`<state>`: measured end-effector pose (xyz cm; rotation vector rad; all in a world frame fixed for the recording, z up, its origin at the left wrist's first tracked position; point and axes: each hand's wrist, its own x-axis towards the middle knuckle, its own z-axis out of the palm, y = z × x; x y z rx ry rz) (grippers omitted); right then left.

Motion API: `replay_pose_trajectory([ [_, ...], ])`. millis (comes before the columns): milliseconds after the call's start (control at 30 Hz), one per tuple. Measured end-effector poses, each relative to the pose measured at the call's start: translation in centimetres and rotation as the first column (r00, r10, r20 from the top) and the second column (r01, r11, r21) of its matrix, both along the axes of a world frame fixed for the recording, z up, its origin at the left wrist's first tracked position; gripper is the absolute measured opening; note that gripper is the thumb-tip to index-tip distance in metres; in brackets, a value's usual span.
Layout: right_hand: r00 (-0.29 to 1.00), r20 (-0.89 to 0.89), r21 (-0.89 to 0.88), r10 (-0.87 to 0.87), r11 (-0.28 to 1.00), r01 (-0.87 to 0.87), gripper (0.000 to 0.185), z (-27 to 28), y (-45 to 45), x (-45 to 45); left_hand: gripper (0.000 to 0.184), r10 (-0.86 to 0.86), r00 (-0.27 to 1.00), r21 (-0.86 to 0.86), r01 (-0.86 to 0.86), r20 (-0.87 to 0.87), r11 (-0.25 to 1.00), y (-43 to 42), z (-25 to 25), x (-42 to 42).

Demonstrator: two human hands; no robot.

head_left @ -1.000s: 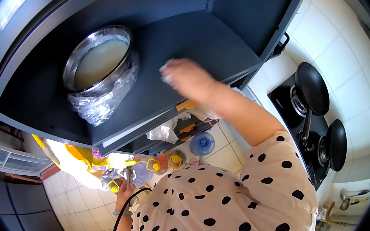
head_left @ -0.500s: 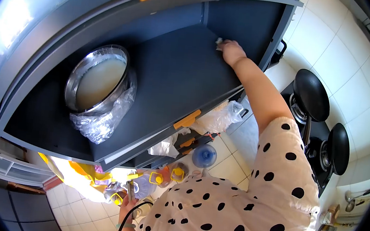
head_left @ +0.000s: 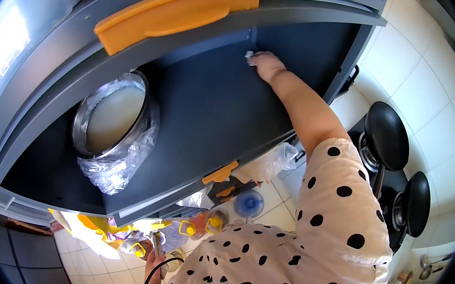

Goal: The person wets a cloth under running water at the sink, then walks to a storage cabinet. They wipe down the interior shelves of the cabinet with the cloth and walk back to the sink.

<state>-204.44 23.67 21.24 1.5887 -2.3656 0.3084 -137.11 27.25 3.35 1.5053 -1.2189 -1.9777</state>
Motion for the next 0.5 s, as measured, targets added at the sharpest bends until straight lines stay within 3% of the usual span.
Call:
replay_pose_trajectory([
  [100, 0.964, 0.053, 0.076, -0.262, 0.963, 0.257, 0.027, 0.9, -0.9, -0.4, 0.054, 0.002, 1.000, -0.005, -0.002, -0.006, 1.000, 0.3, -0.3, -0.4],
  [200, 0.938, 0.027, 0.086, -0.345, 0.936, 0.342, 0.029, -0.3, -3.9, -2.5, 0.052, 0.068, 0.997, -0.032, -0.069, -0.035, 0.997, 1.1, 0.1, -1.1],
  [267, 0.905, 0.158, -0.019, -0.395, 0.915, 0.403, 0.030, -2.4, -7.1, -5.7, 0.051, 0.083, 0.997, -0.046, -0.083, -0.002, 0.995, 1.6, 0.6, -1.1],
  [500, 0.923, 0.197, -0.002, -0.330, 0.941, 0.338, 0.030, -1.3, -11.8, -3.8, 0.050, 0.169, 0.983, -0.083, -0.163, 0.068, 0.983, 4.0, 0.5, -0.8],
])
